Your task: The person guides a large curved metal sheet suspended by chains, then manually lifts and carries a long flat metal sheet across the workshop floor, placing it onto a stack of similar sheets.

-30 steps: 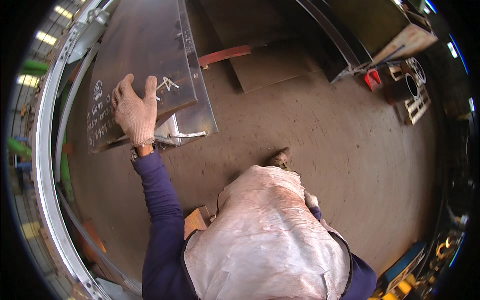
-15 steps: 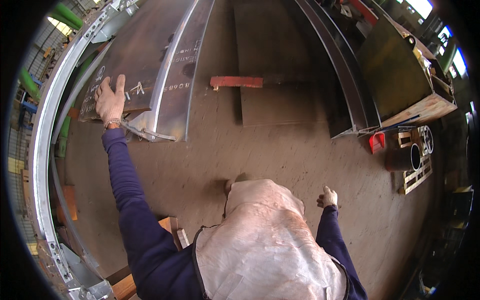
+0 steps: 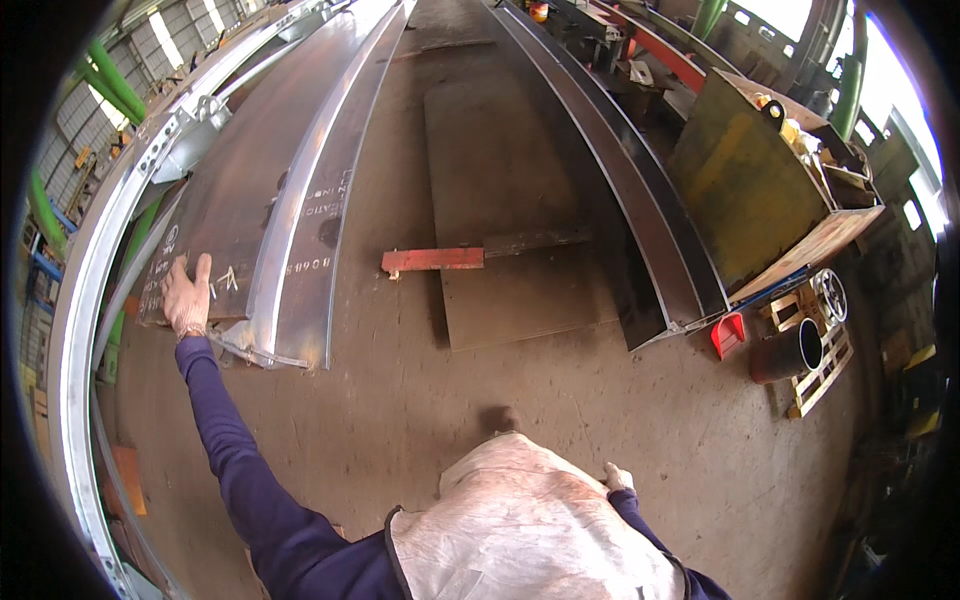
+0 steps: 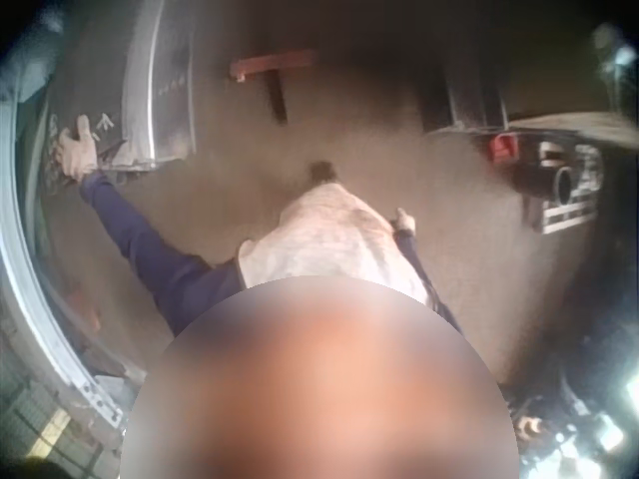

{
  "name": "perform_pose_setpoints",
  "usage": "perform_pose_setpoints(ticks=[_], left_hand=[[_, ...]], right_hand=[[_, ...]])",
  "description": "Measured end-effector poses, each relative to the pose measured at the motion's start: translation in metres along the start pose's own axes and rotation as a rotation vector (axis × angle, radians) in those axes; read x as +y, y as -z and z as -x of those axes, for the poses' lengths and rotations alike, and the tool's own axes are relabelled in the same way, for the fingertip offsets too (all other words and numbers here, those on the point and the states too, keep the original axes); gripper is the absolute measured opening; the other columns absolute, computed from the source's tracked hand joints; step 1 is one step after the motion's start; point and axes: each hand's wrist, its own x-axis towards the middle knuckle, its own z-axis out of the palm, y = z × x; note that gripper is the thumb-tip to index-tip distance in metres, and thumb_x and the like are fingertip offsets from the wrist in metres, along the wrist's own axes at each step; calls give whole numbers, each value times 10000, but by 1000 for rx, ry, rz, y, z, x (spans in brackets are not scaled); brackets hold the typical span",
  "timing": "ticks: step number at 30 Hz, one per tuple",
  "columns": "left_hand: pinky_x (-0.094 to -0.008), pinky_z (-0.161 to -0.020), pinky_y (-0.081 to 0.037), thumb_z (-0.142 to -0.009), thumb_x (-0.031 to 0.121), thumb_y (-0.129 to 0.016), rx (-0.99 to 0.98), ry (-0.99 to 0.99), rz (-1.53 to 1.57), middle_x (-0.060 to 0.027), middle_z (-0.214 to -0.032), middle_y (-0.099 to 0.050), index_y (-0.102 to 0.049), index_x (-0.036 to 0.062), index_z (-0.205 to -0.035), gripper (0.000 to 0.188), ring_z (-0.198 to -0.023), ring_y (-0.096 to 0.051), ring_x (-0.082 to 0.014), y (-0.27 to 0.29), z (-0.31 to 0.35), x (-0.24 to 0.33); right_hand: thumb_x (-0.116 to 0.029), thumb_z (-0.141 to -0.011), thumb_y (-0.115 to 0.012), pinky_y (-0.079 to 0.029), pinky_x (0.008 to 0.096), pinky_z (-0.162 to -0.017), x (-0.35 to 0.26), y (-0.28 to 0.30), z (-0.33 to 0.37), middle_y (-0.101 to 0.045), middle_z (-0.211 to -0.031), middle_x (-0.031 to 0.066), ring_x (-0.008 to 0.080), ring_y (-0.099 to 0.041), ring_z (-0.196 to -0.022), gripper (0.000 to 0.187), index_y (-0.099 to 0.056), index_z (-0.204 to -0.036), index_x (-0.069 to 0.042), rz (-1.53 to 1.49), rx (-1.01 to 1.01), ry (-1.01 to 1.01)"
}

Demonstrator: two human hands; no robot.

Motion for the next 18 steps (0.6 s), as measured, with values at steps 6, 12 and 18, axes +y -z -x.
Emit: perform_pose_setpoints(ticks=[6,12,18], left_hand=[[-479,-1192,-351,-968,735,-495,18,-9,10,-193,-1506,-546,-535,48,-1478,857,-1425,-451,-379,7,5,-9],[-484,-1183,-363,-976,712,-506,4,-20,33,-200,-1495,-554,-549,45,-1468,830,-1414,-465,-380,7,11,11],[-484,-1184,-360,-978,701,-513,-25,-4,22,-200,-1499,-548,-544,34,-1460,823,-1421,-457,-376,17,13,6]], right_hand=[[-333,-940,-623,-601,517,-595,-47,17,19,-711,-964,332,419,-726,-711,577,-562,-1242,155,-19,12,-7],[-345,-943,-621,-587,490,-568,-64,32,-36,-695,-964,260,345,-711,-696,546,-548,-1289,71,7,34,37],[-370,-934,-639,-598,457,-632,-111,12,-21,-708,-1054,252,327,-733,-762,576,-559,-1311,59,123,-16,74]])
